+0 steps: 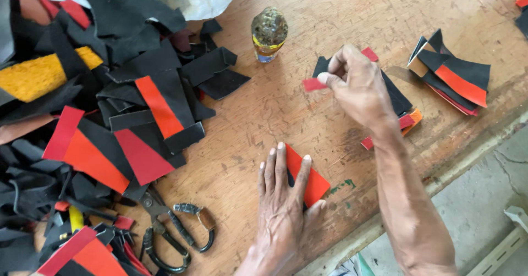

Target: The person assembles red and black shoe parts by hand on a wooden workbench. They pick up individual pieces, align them, and press them together, then place the assembled units into a growing stack.

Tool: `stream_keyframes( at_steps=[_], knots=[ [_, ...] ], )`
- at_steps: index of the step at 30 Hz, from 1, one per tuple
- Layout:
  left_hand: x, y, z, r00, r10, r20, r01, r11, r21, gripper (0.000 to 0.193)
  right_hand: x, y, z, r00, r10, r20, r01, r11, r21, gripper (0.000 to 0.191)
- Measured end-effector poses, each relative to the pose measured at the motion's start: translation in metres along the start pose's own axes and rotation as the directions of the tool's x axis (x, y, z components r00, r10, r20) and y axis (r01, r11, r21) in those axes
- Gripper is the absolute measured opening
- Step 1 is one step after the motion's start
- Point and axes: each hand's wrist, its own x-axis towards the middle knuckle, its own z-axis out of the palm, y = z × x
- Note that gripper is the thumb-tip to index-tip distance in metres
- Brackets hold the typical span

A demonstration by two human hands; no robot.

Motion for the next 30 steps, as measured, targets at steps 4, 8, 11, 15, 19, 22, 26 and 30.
stream_keyframes(
  at_steps=[4,8,11,15,19,22,26,30],
  knots=[
    [-0.018,0.000,-0.001,1.000,0.020,0.011,-0.020,0.999,-0.043,0.091,-0.024,-0.029,0.016,0.993,-0.115,0.001,0.114,0.987,-0.111,0.014],
    [-0.038,-0.009,0.006,0.992,0.121,0.031,-0.122,0.992,0.015,0.080,-0.075,-0.064,0.059,0.904,-0.428,-0.023,0.407,0.874,-0.267,0.007],
    [-0.042,-0.015,0.016,0.986,0.139,0.091,-0.144,0.988,0.050,0.063,-0.091,-0.087,0.082,0.937,-0.262,0.229,0.336,0.854,-0.397,0.021],
    [-0.039,-0.009,0.017,0.991,0.125,0.046,-0.126,0.992,0.014,0.060,-0.102,-0.092,0.063,0.946,-0.114,0.304,0.199,0.943,-0.267,0.038],
    [-0.025,0.005,-0.001,0.984,0.152,-0.090,-0.161,0.983,-0.094,0.057,-0.110,-0.056,0.003,0.984,-0.174,0.039,0.178,0.944,-0.276,0.035],
    [-0.008,0.021,-0.010,0.978,0.153,-0.145,-0.179,0.965,-0.190,0.051,-0.120,-0.019,-0.041,0.983,-0.067,-0.170,-0.010,0.908,-0.420,0.043],
    [0.032,0.038,-0.003,0.968,0.250,-0.029,-0.246,0.915,-0.320,0.067,-0.131,0.023,-0.064,0.943,0.005,-0.334,-0.111,0.947,-0.301,0.050],
    [0.080,0.058,0.027,0.960,0.276,0.056,-0.228,0.879,-0.419,0.071,-0.126,0.051,-0.062,0.917,0.098,-0.386,-0.189,0.961,-0.204,0.054]
  ],
)
